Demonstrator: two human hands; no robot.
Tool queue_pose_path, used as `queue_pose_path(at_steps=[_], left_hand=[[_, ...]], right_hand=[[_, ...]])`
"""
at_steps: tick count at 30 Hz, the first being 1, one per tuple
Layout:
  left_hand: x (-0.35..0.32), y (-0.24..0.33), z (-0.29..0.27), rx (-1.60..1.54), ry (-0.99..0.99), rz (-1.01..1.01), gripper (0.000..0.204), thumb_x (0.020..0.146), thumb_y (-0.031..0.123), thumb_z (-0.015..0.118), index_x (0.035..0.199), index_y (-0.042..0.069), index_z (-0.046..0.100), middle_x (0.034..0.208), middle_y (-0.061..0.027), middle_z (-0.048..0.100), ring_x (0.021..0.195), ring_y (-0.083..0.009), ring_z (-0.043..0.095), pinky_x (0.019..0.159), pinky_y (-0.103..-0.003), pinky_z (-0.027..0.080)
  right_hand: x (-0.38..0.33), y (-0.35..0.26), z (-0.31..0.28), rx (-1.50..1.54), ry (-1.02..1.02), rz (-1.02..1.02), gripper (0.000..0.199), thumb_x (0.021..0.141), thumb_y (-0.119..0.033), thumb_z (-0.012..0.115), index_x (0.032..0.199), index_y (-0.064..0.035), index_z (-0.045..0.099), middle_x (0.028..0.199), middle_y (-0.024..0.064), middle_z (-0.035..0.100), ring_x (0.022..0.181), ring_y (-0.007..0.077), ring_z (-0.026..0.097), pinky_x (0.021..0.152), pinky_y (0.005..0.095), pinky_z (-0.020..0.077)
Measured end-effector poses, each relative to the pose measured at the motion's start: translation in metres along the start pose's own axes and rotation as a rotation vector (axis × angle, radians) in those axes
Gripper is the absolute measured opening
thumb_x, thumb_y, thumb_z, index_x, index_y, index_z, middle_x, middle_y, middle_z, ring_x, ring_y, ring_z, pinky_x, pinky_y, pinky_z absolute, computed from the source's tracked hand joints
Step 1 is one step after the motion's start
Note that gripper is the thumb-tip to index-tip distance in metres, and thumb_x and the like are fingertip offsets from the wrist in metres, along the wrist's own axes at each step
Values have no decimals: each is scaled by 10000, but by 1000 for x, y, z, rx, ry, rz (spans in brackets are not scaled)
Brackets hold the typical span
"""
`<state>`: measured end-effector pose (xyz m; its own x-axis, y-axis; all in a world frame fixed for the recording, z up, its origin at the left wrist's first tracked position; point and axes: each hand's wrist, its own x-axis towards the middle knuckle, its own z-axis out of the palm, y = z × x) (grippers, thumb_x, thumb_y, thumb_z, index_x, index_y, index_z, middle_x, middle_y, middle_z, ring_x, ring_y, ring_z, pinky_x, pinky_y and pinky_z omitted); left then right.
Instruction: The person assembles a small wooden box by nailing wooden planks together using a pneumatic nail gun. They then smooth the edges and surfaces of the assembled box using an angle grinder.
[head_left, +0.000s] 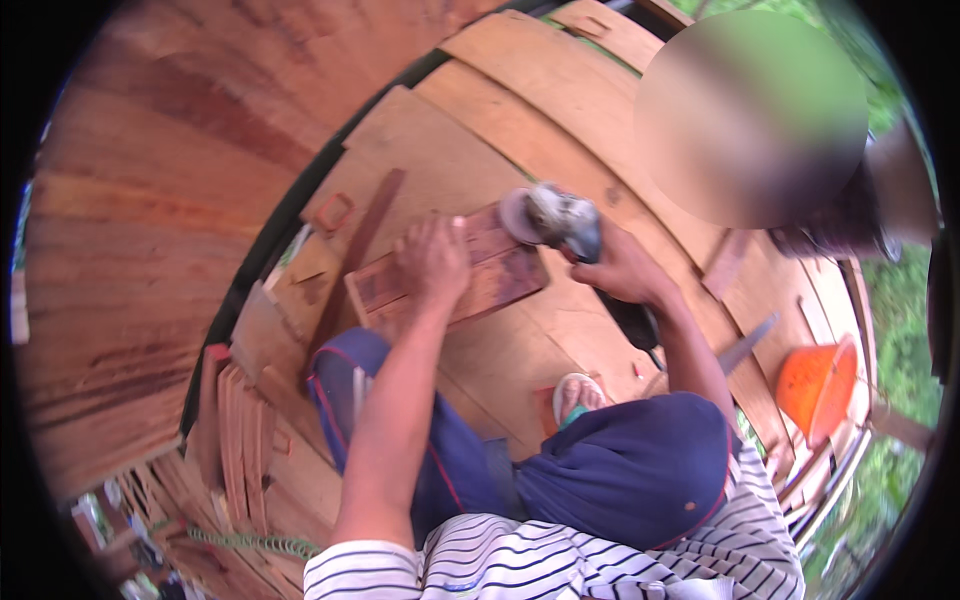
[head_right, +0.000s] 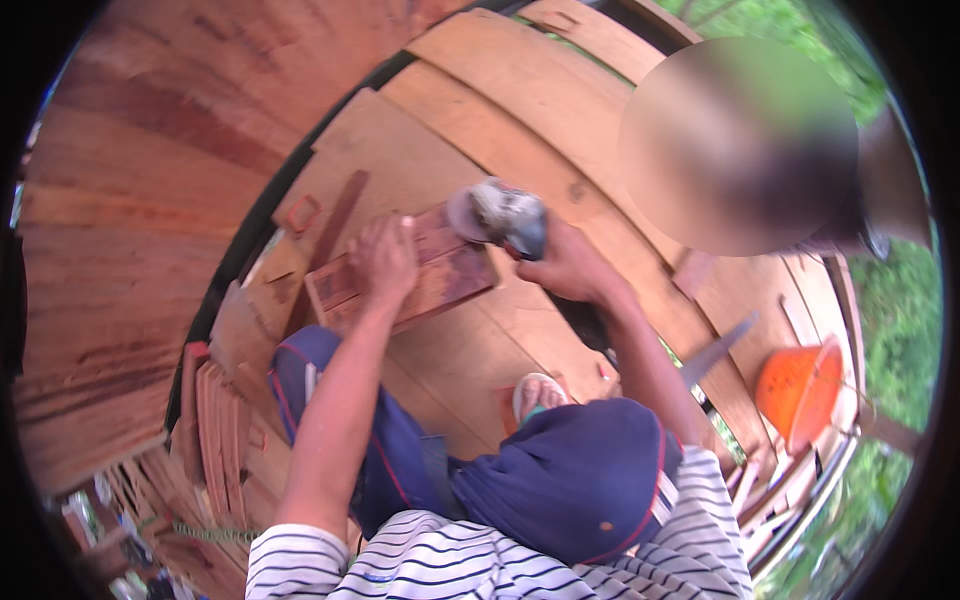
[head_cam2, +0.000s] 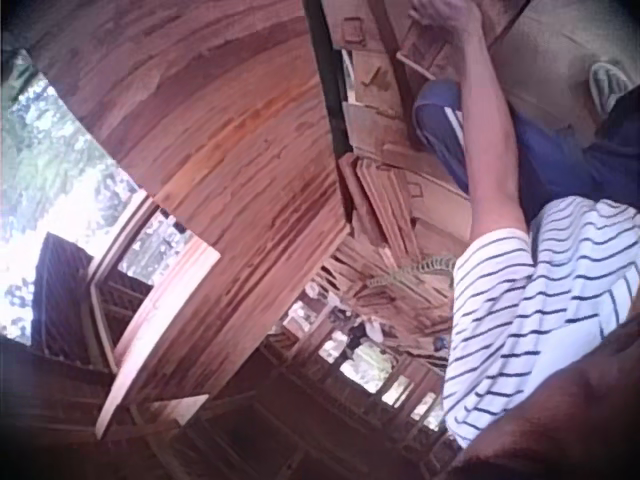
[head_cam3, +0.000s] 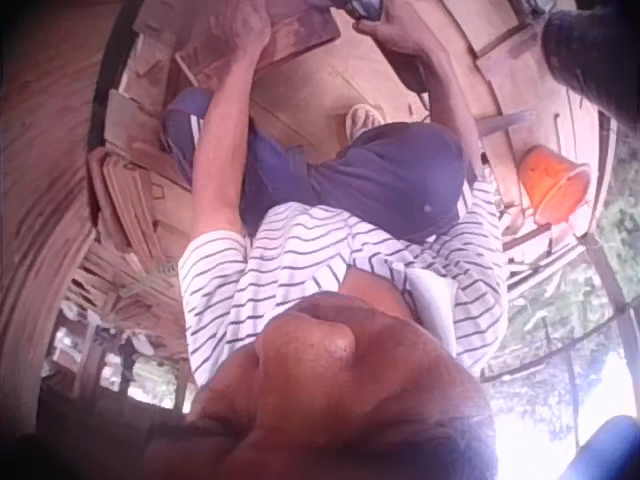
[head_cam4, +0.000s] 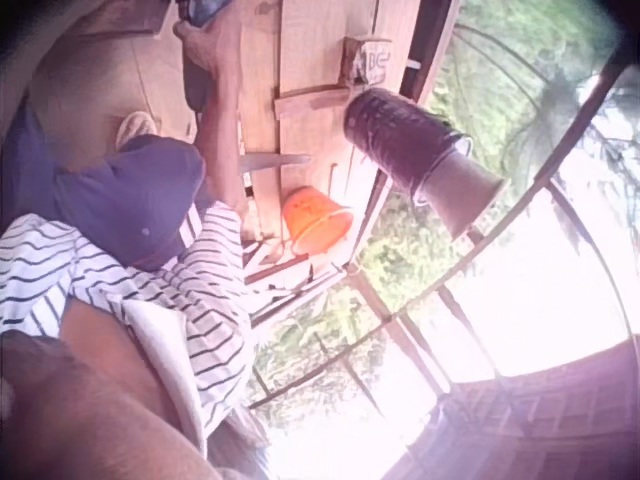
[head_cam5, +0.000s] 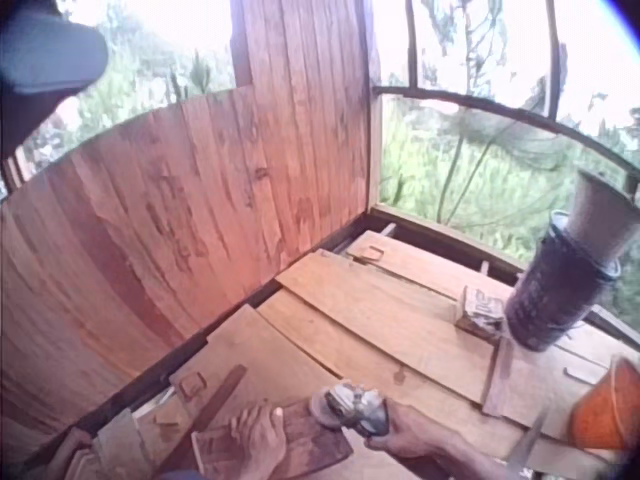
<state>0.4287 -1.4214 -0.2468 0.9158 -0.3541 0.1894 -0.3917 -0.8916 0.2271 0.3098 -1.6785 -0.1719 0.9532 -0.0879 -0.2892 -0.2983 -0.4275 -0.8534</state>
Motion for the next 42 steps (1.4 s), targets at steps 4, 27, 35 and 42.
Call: queue_pose_path(at_steps=[4,27,35,42], left_hand=[[3,5,-9,-34,-94,-49,427,1079,413,419,1107,94,701,1111,-128,711,1104,-347,631,970,-526,426],[5,-1,-7,-5,-99,-24,454,1089,399,367,1068,53,659,1131,-179,676,1137,-398,591,1015,-566,395],[3,-2,-9,67,-97,-13,472,1093,398,349,1086,40,657,1124,-198,684,1135,-425,590,994,-588,403],[3,1,-11,95,-113,23,495,1102,404,334,1076,25,651,1116,-210,684,1063,-428,600,921,-570,421]], right_hand=[[-22,15,0,-146,12,33,519,763,-192,762,1193,3,547,988,164,704,917,290,682,850,393,533],[-130,67,47,502,-38,209,682,766,-222,772,1345,42,524,1096,134,640,1008,221,598,932,341,482],[-87,54,14,514,-206,193,619,762,-310,825,1201,24,544,951,76,619,880,178,583,807,322,498],[-42,49,-4,512,-249,109,544,769,-268,799,1164,15,554,936,76,625,871,174,590,791,323,501]])
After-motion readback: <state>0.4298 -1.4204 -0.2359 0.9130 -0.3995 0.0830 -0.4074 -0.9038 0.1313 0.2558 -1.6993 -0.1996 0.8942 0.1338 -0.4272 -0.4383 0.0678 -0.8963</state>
